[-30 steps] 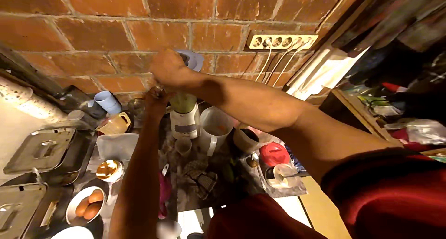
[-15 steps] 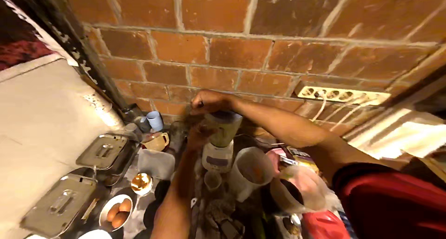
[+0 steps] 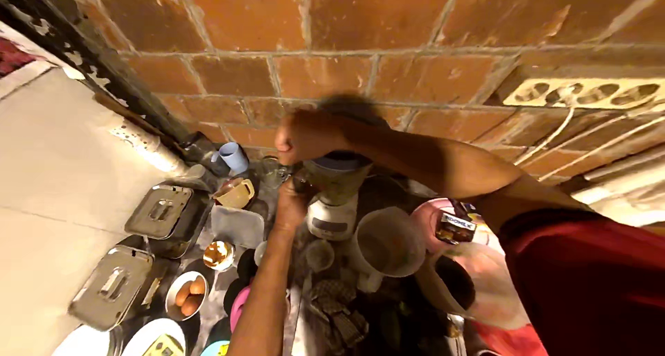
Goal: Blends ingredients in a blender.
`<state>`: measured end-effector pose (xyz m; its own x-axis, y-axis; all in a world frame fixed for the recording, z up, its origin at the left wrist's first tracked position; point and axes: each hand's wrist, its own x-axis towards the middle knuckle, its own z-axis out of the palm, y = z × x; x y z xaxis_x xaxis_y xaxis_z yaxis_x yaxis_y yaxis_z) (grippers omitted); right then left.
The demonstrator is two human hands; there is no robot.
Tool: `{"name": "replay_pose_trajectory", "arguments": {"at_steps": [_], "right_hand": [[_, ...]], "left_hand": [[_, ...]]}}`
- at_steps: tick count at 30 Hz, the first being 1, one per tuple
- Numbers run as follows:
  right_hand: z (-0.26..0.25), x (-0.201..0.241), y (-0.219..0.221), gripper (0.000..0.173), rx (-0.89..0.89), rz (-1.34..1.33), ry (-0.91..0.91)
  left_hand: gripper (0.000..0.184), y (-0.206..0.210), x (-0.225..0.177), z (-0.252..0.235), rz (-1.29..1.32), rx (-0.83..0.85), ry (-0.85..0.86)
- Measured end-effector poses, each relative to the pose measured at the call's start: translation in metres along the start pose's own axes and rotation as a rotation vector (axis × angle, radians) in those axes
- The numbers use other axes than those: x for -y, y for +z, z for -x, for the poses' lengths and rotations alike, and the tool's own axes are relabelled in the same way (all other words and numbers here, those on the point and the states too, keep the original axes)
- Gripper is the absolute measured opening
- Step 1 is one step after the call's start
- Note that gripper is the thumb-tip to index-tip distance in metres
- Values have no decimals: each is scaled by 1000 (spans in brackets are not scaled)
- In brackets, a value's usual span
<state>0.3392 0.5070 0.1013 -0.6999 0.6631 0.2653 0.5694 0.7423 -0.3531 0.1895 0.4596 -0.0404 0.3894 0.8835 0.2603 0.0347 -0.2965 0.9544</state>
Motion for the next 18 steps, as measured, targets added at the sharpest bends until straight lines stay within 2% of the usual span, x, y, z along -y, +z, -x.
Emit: {"name": "replay_pose_trajectory", "arguments": {"at_steps": [2,5,18], "right_hand": [[1,-4,1,33,-43,-17,-68],[3,-3,-4,37,-40,-46,-61],[20,-6,-10,40,-106,-79,-89]], "left_hand": [[16,3,-1,-1,26,-21,-5],[18,6,0,-2,1,-37,-11],[28,15,3,-5,49,-13,42]]}}
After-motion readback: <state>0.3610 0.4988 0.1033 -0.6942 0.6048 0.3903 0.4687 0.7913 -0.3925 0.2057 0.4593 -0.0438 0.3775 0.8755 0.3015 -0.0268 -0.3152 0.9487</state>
